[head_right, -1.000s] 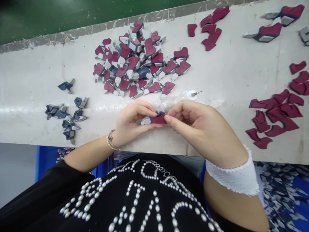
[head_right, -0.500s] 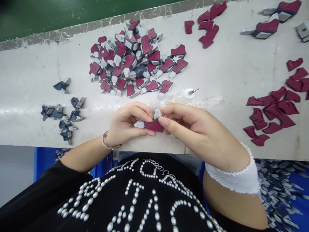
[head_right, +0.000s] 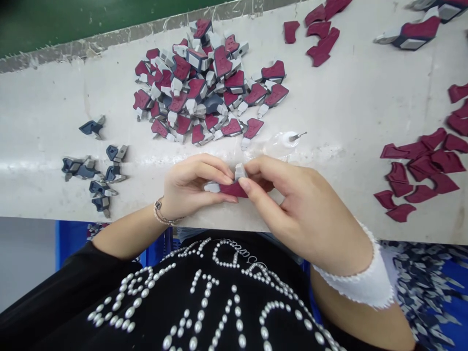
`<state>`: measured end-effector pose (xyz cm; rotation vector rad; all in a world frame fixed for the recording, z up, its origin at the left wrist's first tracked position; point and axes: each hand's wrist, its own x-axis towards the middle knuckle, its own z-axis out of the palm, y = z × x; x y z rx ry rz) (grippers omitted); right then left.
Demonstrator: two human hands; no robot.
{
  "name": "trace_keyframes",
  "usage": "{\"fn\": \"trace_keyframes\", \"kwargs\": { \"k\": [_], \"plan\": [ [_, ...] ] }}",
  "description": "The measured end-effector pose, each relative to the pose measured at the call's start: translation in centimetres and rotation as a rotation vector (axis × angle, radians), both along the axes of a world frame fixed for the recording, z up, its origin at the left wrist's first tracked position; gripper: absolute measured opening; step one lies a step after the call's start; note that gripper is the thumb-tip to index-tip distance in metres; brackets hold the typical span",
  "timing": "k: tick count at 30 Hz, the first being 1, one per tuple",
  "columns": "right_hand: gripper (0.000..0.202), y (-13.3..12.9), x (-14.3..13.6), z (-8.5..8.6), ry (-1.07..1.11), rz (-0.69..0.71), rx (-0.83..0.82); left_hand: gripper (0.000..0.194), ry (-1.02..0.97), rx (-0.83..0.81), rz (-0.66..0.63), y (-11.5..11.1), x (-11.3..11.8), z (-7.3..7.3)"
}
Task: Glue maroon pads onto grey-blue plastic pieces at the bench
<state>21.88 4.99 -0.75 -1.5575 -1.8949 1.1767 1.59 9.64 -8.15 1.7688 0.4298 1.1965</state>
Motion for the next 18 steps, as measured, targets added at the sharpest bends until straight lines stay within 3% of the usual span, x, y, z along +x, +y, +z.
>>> {"fn": "trace_keyframes", "kwargs": {
  "k": [7, 18],
  "plan": [
    [0.02, 0.0, 0.6, 0.6, 0.043, 0.06, -0.077, 0.032, -0.007, -0.017, -0.038, 0.0, 0.1, 0.1],
    [0.018, 0.1, 0.2, 1.0, -0.011, 0.062, -0.013, 0.03, 0.059, 0.023, -0.024, -0.1, 0.0, 0.2]
  ]
}}
